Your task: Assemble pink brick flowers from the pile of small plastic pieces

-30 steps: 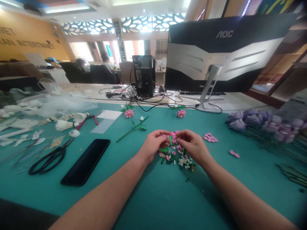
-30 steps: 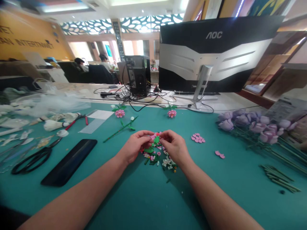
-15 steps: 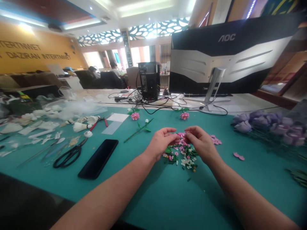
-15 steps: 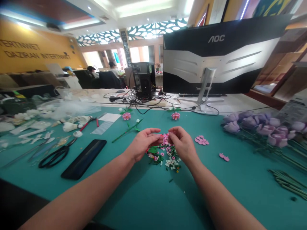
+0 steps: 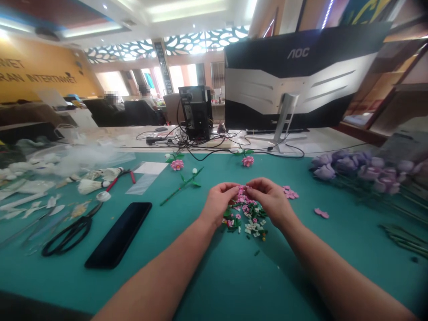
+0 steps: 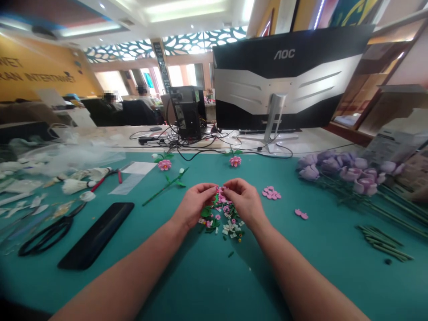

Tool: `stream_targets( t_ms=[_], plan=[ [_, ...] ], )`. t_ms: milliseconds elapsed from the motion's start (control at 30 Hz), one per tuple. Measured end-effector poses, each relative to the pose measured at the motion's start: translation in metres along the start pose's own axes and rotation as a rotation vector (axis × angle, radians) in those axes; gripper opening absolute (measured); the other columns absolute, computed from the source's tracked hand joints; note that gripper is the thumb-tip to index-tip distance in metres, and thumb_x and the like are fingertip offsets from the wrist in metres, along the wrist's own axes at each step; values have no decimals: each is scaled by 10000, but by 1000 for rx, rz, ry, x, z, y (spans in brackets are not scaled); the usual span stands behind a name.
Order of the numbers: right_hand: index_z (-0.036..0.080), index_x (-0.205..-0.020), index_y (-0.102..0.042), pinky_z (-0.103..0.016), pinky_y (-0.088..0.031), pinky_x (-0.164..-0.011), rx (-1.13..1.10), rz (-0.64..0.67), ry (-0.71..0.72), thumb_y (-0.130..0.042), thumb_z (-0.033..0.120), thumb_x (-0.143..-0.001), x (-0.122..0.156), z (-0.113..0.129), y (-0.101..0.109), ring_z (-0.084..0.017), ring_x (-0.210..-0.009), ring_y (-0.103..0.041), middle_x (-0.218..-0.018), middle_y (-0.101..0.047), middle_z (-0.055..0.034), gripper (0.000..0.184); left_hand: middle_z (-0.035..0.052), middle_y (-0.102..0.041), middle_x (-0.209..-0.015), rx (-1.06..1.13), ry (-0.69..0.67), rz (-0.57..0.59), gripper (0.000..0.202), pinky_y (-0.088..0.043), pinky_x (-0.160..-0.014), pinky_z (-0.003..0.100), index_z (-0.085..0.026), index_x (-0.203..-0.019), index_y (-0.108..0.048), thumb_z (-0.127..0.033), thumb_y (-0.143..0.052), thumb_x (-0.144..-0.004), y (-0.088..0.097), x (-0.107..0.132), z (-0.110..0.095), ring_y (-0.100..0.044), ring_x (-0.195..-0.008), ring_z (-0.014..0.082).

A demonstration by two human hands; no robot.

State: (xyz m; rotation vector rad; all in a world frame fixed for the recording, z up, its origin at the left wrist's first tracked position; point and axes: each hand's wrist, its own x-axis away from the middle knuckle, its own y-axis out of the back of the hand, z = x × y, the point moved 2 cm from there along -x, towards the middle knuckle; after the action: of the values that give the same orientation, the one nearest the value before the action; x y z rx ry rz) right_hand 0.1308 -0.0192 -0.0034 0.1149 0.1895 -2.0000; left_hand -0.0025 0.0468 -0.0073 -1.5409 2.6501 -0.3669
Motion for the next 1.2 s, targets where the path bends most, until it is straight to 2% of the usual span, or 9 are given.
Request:
stream_targets(
  t_ms=[133, 333, 533, 700, 1200],
  plan=[
    [176, -806, -681, -283, -468, -672, 113, -28, 40, -759, 358, -663, 4, 5, 1, -154, -716, -591, -760, -671, -28, 244, 33, -656, -703, 51, 46, 26, 238, -449, -592, 200, -113, -836, -689, -280, -748, -677, -4, 3, -2, -574, -606, 83],
    [172, -818, -695, -291, -472, -687, 153, -5, 40, -752, 374, -667, 7, 10, 0, -170, -733, -599, -771, -690, -42, 259, 59, -683, -720, 49, 54, 17, 232, -475, -609, 206, -108, -843, -693, -275, -737, -687, -4, 3, 0, -609, -621, 98],
    [181, -779, -668, -266, -443, -591, 237, -10, 114, -712, 369, -711, 5, 5, 1, -150, -652, -568, -709, -656, -18, 205, 56, -686, -718, 37, 46, 14, 206, -499, -644, 221, -110, -831, -693, -255, -731, -690, -5, 4, -1, -630, -642, 109],
    [186, -781, -668, -274, -454, -598, 304, -2, 149, -686, 332, -733, 5, 4, 2, -157, -654, -580, -717, -669, -23, 156, 48, -680, -715, 23, 16, 18, 192, -495, -639, 210, -108, -824, -688, -243, -729, -693, -7, 5, -1, -622, -636, 98],
    [184, -746, -655, -278, -460, -601, 344, -32, 166, -685, 334, -723, 5, 3, 0, -160, -648, -583, -706, -671, -22, 155, 42, -677, -728, -5, -17, -14, 181, -512, -675, 232, -117, -812, -670, -251, -720, -702, -8, 6, 2, -623, -650, 105]
  ],
)
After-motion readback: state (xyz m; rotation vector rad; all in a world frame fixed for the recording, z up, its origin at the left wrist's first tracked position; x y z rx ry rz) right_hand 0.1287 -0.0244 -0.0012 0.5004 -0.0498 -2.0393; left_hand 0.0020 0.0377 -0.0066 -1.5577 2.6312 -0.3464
